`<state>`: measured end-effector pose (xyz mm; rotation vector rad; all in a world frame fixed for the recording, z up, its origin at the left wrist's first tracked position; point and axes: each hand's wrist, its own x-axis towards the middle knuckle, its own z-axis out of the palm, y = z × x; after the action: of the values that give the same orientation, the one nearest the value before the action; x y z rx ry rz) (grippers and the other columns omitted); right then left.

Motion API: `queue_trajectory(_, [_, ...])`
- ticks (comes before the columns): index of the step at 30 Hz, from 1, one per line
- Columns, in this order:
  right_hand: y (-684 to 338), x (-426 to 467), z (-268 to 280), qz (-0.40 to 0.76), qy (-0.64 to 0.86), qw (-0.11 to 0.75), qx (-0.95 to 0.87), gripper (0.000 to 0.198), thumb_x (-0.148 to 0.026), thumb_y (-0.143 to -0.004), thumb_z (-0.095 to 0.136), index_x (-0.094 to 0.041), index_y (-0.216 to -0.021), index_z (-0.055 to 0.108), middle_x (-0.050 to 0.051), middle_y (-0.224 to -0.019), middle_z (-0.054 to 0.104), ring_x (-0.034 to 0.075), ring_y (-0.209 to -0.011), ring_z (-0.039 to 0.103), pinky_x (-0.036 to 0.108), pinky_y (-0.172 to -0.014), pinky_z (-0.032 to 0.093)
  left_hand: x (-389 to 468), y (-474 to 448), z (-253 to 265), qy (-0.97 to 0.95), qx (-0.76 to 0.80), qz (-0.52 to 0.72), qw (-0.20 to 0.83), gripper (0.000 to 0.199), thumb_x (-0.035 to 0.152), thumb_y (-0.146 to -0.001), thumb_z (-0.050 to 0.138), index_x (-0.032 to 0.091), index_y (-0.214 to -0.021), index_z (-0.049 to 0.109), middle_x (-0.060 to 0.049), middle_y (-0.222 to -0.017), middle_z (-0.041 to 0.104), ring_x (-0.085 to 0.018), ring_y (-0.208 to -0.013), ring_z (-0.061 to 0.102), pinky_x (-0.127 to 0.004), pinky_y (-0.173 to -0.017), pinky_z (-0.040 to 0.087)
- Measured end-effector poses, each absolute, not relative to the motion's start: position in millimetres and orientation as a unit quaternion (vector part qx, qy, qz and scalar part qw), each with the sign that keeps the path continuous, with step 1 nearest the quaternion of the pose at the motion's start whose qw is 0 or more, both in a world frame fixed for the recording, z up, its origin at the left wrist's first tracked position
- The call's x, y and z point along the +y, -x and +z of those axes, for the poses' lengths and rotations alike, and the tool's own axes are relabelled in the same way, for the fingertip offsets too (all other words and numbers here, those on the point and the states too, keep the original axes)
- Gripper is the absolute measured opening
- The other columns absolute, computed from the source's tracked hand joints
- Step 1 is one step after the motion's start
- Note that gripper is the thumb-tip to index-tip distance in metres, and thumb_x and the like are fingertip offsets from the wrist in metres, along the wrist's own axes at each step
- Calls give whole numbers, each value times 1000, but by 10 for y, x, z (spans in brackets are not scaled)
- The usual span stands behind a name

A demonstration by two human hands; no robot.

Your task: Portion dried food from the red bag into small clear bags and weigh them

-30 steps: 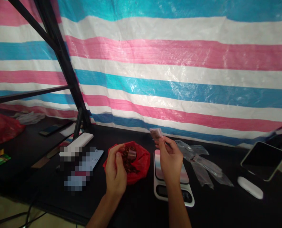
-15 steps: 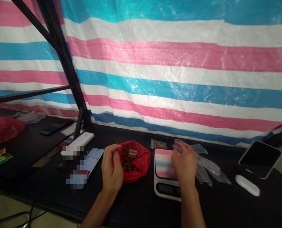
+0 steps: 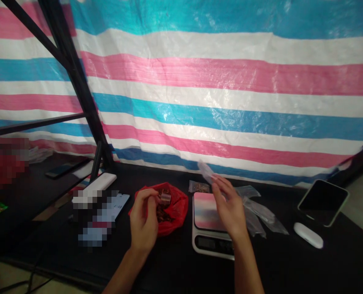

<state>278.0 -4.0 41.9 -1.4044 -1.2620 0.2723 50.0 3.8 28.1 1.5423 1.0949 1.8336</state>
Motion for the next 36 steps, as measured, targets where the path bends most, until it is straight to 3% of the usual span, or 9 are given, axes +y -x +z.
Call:
queue_trajectory(2, [-2513,-123,558,249,515,581,-579,39,-53,-95,56,-27,-114,77,8,-135,66,28,-126,59,45,-104,49,69,-563,276,-526,394,655,374,26,43,-99,51,21,-99,64,-5,-91,67,-17,-81,65,-31,-77,53])
queue_trajectory(5, [-2194,-162,636,321,449,526,-647,36,-52,-95,58,-26,-108,80,8,-122,73,26,-118,64,43,-105,49,145,-601,270,-451,344,616,546,41,57,-93,55,19,-106,62,-7,-93,71,-19,-81,69,-34,-76,55])
queue_trajectory(9, [-1986,-111,576,318,454,475,-683,30,-44,-97,58,-26,-107,80,8,-113,76,24,-109,67,42,-104,49,215,-530,305,-376,320,621,608,48,56,-81,72,17,-109,62,-8,-100,74,-20,-88,72,-34,-84,55])
queue_trajectory(13, [-1885,-34,506,300,467,456,-696,28,-41,-97,58,-25,-99,80,8,-115,75,24,-111,66,42,-104,48,220,-421,338,-377,364,630,573,51,43,-70,83,17,-109,62,-6,-101,75,-18,-91,72,-31,-86,55])
queue_trajectory(18, [-1737,136,394,184,532,441,-699,19,-31,-95,59,-22,-94,76,9,-118,72,24,-114,63,44,-104,44,222,-208,316,-359,427,701,445,33,34,-80,66,19,-110,61,1,-88,68,-13,-77,65,-25,-73,51])
queue_trajectory(22, [-1666,229,296,109,590,339,-724,22,-17,-84,69,-21,-105,72,8,-113,73,28,-111,62,47,-100,39,227,-30,285,-415,474,711,312,27,26,-85,56,20,-110,59,-1,-96,64,-16,-87,63,-28,-81,50])
queue_trajectory(30, [-1771,159,361,38,631,274,-725,43,3,-73,57,-23,-105,69,6,-115,73,27,-119,57,48,-103,27,-34,-128,337,-553,557,597,169,33,21,-82,63,24,-112,51,-4,-100,65,-23,-92,67,-36,-82,52])
queue_trajectory(33, [-1902,119,332,18,638,257,-725,48,5,-69,54,-25,-103,71,5,-115,73,29,-121,53,47,-100,28,-171,-193,366,-621,618,451,167,49,31,-83,66,22,-127,46,-13,-118,61,-30,-96,70,-38,-74,52])
queue_trajectory(36, [-2041,112,287,-7,661,248,-708,49,4,-68,54,-25,-103,72,6,-115,72,33,-122,50,50,-101,28,-200,-192,323,-653,668,307,180,50,36,-88,61,17,-130,43,-19,-122,54,-35,-92,71,-39,-66,50])
